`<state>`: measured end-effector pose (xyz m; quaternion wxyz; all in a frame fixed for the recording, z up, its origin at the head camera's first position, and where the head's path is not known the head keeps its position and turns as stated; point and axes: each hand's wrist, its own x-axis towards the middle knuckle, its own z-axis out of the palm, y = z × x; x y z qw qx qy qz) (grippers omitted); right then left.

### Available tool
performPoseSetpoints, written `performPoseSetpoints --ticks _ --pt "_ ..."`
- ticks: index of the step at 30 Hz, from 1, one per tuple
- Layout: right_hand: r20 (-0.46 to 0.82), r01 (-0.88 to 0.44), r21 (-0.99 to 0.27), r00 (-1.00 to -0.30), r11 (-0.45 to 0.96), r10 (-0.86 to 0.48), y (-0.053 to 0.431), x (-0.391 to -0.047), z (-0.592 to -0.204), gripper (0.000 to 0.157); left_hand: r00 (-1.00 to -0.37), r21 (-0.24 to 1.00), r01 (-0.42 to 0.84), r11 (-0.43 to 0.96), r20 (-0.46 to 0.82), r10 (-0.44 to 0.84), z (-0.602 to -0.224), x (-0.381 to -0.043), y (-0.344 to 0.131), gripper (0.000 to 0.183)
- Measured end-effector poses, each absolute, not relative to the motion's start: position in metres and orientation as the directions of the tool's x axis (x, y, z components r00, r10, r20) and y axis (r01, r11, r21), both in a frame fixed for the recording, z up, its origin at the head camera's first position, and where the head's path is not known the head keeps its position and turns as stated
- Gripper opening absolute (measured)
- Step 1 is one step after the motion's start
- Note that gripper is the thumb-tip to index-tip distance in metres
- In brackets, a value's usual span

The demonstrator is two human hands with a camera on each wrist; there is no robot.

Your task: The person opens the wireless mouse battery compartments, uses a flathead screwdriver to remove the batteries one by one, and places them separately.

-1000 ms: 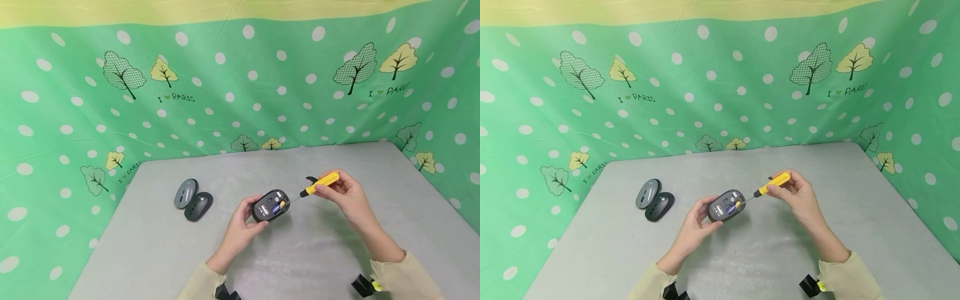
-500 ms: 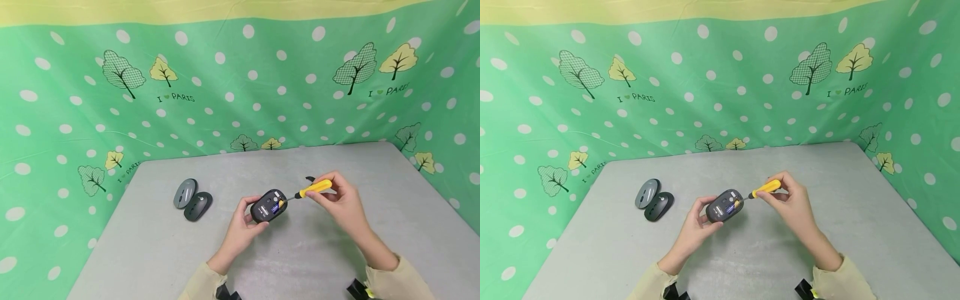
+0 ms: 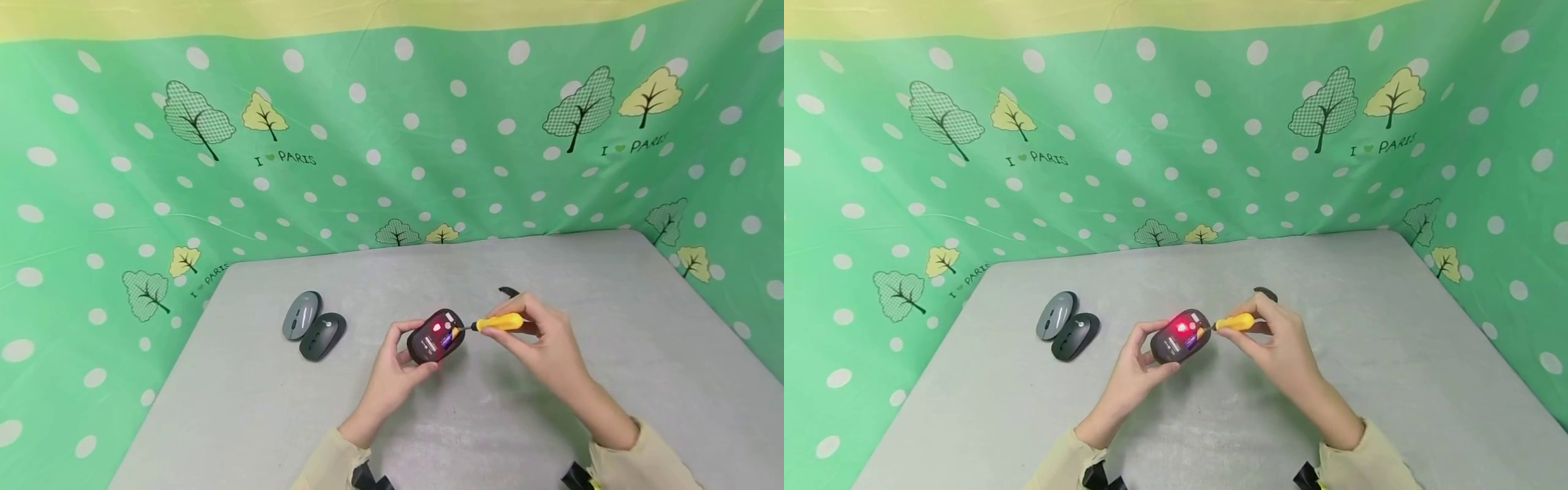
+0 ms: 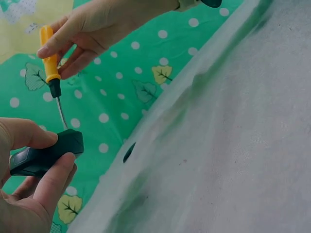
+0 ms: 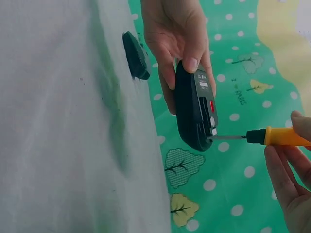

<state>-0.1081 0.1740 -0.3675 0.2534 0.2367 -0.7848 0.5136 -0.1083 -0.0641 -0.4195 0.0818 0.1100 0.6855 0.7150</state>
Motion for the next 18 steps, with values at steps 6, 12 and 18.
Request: performPoseSetpoints --ticks 6,12,18 --pt "0.485 -0.484 -0.853 -0.873 0.198 -0.042 0.183 -0.115 -0.376 0.023 -0.964 0.998 0.033 -0.044 0.044 0.263 -0.42 -0.109 -0.066 0.066" --pt "0.405 -0.404 -0.914 -0.914 -0.033 -0.021 0.194 -0.125 -0.383 0.017 -0.961 0.998 0.052 -0.03 0.058 0.272 -0.42 -0.11 -0.068 0.064" --pt "0.33 -0.326 -0.939 -0.944 -0.104 -0.018 0.199 -0.129 -0.387 0.014 -0.955 0.998 0.062 -0.025 0.066 0.29 -0.419 -0.112 -0.068 0.064"
